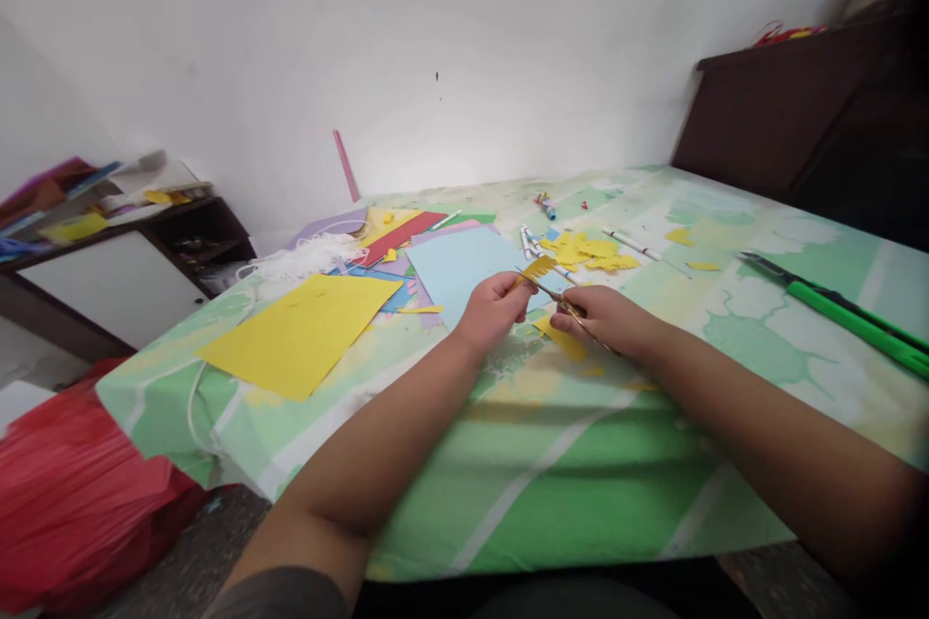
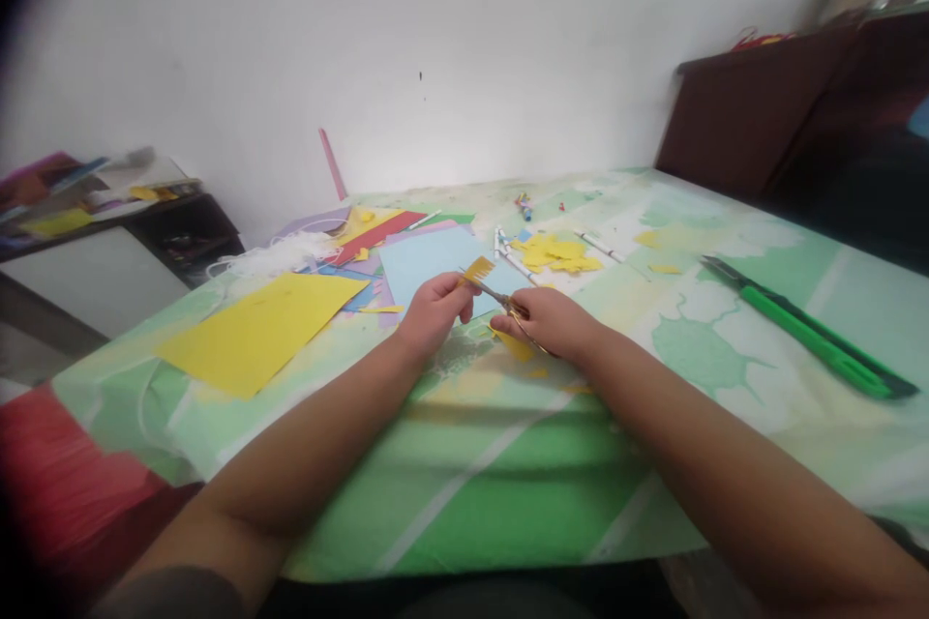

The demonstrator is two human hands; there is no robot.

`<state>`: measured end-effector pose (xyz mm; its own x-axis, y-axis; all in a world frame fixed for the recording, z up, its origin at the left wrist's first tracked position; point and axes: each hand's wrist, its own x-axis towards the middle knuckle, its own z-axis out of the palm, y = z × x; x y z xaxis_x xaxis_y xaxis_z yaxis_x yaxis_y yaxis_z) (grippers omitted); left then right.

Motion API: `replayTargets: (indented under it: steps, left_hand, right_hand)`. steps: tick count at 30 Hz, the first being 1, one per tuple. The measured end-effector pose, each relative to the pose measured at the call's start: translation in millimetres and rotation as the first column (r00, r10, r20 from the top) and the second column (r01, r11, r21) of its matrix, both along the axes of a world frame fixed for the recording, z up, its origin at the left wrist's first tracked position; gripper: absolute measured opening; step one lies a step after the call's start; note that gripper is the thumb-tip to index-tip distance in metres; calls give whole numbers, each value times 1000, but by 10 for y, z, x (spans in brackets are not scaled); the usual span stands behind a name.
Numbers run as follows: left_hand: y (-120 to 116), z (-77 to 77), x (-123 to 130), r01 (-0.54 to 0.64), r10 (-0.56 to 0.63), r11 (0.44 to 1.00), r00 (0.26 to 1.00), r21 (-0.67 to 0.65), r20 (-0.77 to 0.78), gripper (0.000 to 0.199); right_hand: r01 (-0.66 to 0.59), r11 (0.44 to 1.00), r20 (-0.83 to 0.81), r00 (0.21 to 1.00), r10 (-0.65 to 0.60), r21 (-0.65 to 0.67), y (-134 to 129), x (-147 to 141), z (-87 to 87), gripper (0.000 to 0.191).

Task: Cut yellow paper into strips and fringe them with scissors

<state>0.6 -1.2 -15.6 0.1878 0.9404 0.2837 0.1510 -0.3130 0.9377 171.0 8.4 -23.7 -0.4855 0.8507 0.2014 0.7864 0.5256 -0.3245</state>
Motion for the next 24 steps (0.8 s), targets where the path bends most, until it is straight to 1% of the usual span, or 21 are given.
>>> replayTargets:
  steps: [9, 16, 24]
  left_hand:
    - [-37, 0, 20, -35, 35, 999, 999, 13, 23, 13]
    - [-37, -2, 19, -35, 35, 999, 999, -1, 16, 13]
    - [-45, -9, 0, -47, 48, 997, 999, 57, -11, 15]
  right_hand:
    - [14, 999, 17, 1000, -15, 33, -5, -10, -9, 42]
    - [33, 998, 26, 999, -35, 59, 4, -3, -15, 43]
    - [46, 997, 14, 999, -47, 70, 0, -4, -10, 42]
